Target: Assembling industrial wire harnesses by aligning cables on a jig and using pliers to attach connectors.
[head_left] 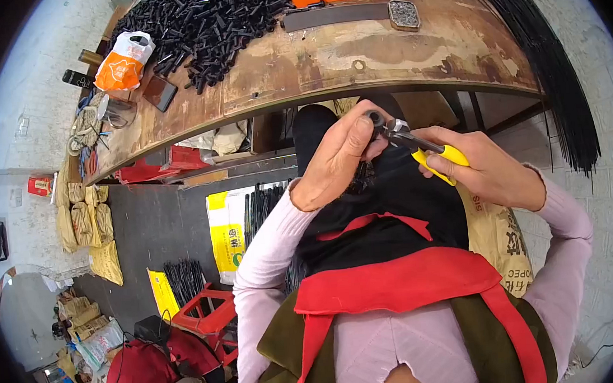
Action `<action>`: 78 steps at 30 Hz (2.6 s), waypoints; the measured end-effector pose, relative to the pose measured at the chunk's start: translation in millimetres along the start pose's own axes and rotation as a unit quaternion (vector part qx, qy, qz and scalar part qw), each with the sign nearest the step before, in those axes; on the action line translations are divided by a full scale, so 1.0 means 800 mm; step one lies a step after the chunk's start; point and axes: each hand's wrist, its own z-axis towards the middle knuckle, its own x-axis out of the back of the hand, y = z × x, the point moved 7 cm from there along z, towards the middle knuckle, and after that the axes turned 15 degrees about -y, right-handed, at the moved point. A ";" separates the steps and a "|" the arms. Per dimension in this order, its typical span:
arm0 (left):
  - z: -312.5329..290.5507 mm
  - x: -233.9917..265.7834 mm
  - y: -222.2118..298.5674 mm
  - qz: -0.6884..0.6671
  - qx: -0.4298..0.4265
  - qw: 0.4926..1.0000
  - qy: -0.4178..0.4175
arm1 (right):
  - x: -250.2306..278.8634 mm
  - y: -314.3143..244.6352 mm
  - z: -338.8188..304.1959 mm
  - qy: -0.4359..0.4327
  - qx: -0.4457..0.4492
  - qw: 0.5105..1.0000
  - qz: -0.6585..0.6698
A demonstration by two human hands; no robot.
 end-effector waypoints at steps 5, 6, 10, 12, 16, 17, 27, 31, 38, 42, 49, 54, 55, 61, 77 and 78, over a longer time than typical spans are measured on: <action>-0.006 0.003 0.004 0.017 -0.006 0.999 0.030 | -0.001 -0.014 0.002 -0.018 -0.035 0.999 0.023; -0.005 0.001 0.003 0.017 -0.007 0.999 0.030 | 0.001 -0.017 0.002 -0.018 -0.035 0.999 0.022; -0.008 0.000 0.012 0.090 0.007 0.994 0.054 | -0.010 -0.005 0.003 -0.121 -0.065 0.973 0.183; -0.010 -0.003 0.016 0.121 0.020 0.991 0.049 | -0.024 -0.007 0.001 -0.234 -0.082 0.902 0.353; -0.023 -0.013 0.029 0.176 0.022 0.982 0.066 | -0.039 -0.009 -0.002 -0.326 -0.060 0.825 0.458; -0.024 -0.015 0.029 0.168 0.038 0.983 0.060 | -0.038 -0.008 -0.002 -0.321 -0.057 0.826 0.461; -0.018 0.010 0.018 0.058 -0.045 0.995 0.074 | -0.014 -0.011 0.004 -0.073 -0.050 0.989 0.115; -0.019 0.007 0.011 0.068 -0.003 0.996 0.052 | -0.007 -0.023 -0.002 -0.073 -0.077 0.990 0.093; -0.018 0.000 0.007 0.057 -0.011 0.998 0.038 | 0.006 -0.031 -0.008 -0.067 -0.044 0.996 -0.026; -0.018 0.004 0.004 0.049 -0.007 0.999 0.024 | 0.002 -0.024 -0.002 -0.080 -0.051 0.994 0.048; -0.023 0.007 0.000 0.033 -0.023 0.998 0.049 | -0.024 -0.005 0.016 -0.104 -0.045 0.974 0.195; -0.022 0.020 -0.001 0.022 -0.043 0.993 0.112 | -0.053 0.010 0.051 -0.028 0.089 0.961 0.259; -0.021 0.022 0.000 0.025 -0.044 0.992 0.113 | -0.055 0.012 0.055 -0.029 0.092 0.962 0.257; -0.022 0.051 0.002 0.025 -0.082 0.983 0.163 | -0.029 0.020 0.060 -0.061 0.066 0.891 0.446; -0.020 0.058 -0.005 0.011 -0.064 0.980 0.188 | 0.001 0.060 0.065 -0.084 0.103 0.866 0.483; -0.017 0.055 -0.010 -0.013 -0.075 0.983 0.166 | -0.001 0.036 0.053 -0.124 0.077 0.897 0.418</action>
